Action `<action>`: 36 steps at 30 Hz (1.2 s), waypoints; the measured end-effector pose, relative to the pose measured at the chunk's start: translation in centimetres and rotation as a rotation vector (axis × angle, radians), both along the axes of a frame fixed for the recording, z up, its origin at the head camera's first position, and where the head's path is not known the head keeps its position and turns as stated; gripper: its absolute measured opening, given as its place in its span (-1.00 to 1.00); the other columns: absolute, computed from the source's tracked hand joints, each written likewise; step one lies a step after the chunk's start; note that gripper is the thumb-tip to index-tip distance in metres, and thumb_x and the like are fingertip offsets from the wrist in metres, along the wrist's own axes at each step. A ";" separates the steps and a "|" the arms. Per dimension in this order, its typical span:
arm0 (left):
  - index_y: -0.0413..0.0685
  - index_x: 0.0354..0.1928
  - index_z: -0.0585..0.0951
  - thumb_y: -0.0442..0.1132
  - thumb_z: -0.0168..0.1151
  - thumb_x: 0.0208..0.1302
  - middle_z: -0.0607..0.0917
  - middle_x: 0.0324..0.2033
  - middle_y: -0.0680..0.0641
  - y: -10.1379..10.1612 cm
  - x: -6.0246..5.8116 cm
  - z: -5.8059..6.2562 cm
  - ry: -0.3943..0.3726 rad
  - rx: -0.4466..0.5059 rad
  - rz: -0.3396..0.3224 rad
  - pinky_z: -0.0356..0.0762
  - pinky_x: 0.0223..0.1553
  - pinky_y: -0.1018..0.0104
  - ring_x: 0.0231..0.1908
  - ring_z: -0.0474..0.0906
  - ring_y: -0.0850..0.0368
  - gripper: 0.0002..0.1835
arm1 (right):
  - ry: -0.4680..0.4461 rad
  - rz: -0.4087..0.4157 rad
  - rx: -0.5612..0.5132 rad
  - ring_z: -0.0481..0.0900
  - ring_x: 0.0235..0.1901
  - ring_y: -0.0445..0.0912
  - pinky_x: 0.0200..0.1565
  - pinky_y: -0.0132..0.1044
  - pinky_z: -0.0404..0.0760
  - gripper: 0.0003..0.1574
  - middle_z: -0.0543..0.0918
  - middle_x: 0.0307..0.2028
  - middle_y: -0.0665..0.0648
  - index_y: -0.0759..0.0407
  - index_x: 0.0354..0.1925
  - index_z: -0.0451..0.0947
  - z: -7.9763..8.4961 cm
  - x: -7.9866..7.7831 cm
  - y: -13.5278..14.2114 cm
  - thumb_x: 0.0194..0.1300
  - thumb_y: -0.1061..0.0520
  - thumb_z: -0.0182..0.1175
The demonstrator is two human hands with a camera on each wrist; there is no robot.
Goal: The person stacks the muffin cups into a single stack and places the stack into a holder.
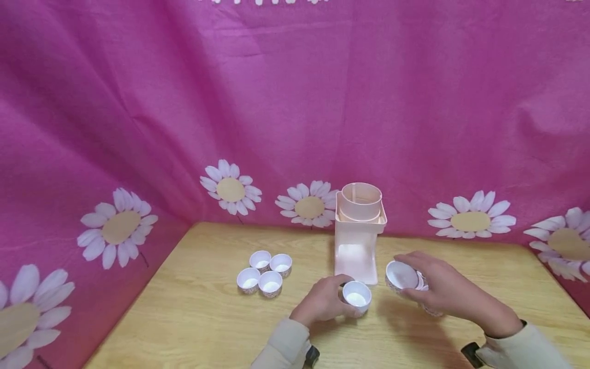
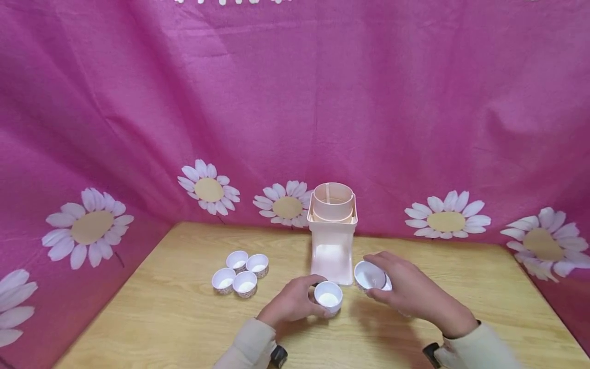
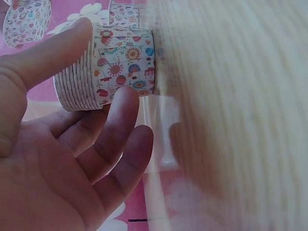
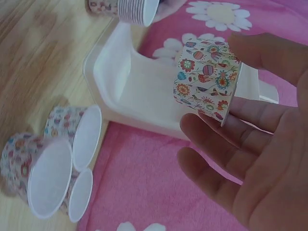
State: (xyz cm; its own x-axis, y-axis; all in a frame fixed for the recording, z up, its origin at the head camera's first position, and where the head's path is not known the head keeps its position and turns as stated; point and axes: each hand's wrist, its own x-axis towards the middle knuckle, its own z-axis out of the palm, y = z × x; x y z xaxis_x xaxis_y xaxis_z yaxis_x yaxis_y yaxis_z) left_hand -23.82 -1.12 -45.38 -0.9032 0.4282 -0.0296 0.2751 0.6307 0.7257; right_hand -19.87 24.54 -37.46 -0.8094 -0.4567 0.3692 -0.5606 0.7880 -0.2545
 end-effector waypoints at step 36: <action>0.21 0.07 0.66 -0.21 0.65 -0.20 0.72 -0.12 0.17 -0.2 -0.1 -0.2 -0.109 0.133 0.024 0.54 -0.07 0.26 -0.14 0.53 0.26 -0.34 | -0.099 0.139 -0.005 0.66 -0.09 0.00 -0.04 -0.07 0.65 -0.34 0.70 -0.06 0.13 0.28 0.10 0.54 -1.8 -1.7 -5.3 0.03 0.11 0.47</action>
